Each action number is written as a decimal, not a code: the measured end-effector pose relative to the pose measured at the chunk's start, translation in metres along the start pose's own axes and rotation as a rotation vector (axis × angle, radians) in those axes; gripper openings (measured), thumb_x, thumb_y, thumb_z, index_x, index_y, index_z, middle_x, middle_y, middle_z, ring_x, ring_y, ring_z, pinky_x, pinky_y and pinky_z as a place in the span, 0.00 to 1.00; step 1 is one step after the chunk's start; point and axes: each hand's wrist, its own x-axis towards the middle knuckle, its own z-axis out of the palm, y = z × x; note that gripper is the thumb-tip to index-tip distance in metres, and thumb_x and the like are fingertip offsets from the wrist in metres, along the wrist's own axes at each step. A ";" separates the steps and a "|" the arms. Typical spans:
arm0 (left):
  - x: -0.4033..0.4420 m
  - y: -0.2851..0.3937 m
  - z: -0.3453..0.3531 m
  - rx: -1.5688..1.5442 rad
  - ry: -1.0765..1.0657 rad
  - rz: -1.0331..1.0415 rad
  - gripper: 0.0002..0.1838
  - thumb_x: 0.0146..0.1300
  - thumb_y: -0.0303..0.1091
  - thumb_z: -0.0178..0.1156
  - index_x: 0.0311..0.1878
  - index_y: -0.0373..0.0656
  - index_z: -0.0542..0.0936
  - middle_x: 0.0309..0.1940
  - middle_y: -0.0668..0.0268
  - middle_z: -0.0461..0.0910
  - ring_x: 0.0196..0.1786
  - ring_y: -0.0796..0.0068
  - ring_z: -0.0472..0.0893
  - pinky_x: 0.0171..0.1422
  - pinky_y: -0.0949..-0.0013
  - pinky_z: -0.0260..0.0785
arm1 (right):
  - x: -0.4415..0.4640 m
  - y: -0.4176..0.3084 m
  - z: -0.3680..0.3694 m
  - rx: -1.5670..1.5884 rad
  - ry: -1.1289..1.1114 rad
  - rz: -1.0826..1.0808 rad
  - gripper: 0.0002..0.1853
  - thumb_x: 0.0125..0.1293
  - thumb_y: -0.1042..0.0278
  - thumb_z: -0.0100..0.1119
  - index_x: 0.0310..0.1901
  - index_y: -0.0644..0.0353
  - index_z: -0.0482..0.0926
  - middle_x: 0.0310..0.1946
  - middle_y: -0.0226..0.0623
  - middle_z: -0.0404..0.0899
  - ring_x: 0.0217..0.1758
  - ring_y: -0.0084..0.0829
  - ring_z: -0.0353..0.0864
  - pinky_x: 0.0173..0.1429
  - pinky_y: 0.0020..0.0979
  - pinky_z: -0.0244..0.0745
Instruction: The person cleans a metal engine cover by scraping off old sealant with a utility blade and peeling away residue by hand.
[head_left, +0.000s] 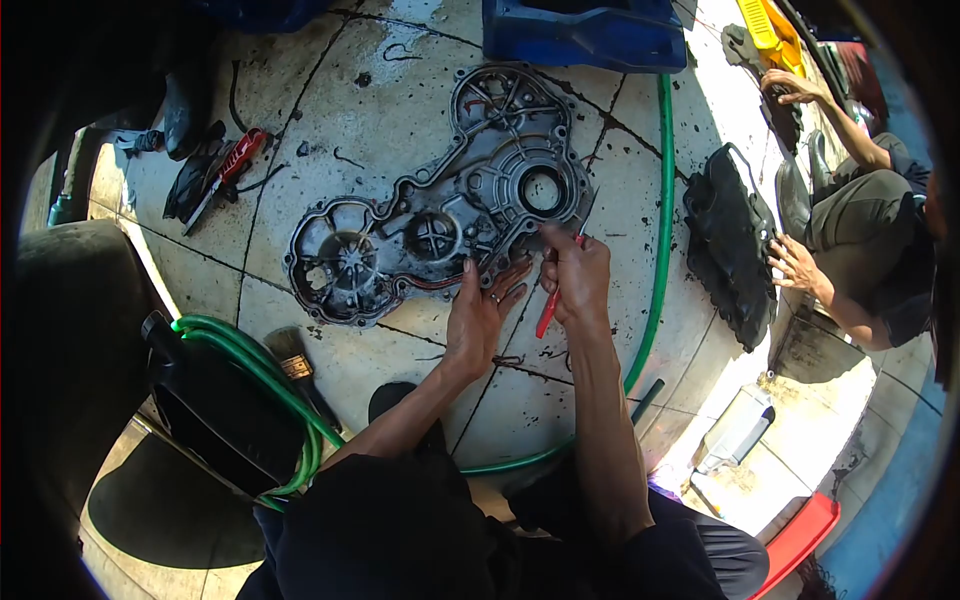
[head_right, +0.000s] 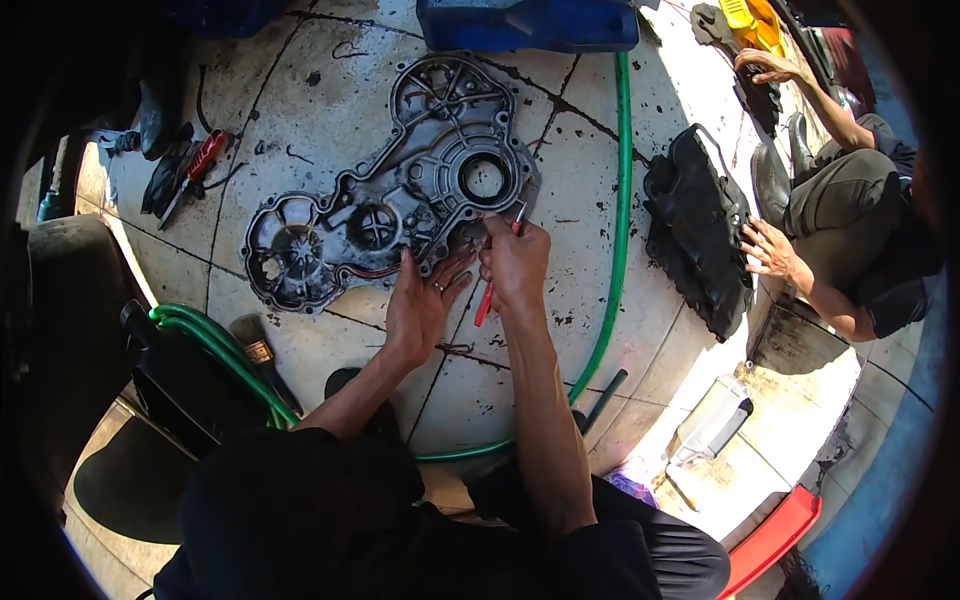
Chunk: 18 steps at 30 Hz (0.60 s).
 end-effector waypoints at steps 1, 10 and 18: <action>0.000 0.000 0.001 -0.002 0.006 -0.002 0.33 0.81 0.58 0.35 0.70 0.39 0.67 0.65 0.56 0.76 0.70 0.63 0.72 0.76 0.56 0.60 | 0.000 0.002 0.000 -0.029 -0.023 -0.017 0.13 0.69 0.69 0.62 0.26 0.62 0.75 0.17 0.28 0.69 0.11 0.19 0.62 0.14 0.26 0.55; 0.001 -0.003 0.000 -0.048 0.016 0.012 0.32 0.81 0.58 0.36 0.70 0.41 0.67 0.65 0.56 0.75 0.70 0.63 0.71 0.77 0.55 0.59 | -0.008 0.026 -0.008 -0.304 -0.162 -0.223 0.14 0.67 0.68 0.62 0.28 0.71 0.78 0.20 0.37 0.78 0.23 0.25 0.72 0.31 0.35 0.68; 0.000 0.000 -0.005 0.028 -0.051 -0.005 0.34 0.81 0.59 0.35 0.72 0.40 0.65 0.68 0.53 0.72 0.74 0.60 0.68 0.79 0.53 0.56 | -0.014 -0.031 -0.089 -1.389 -0.273 -0.463 0.18 0.63 0.58 0.69 0.36 0.69 0.79 0.26 0.50 0.81 0.29 0.48 0.80 0.40 0.44 0.74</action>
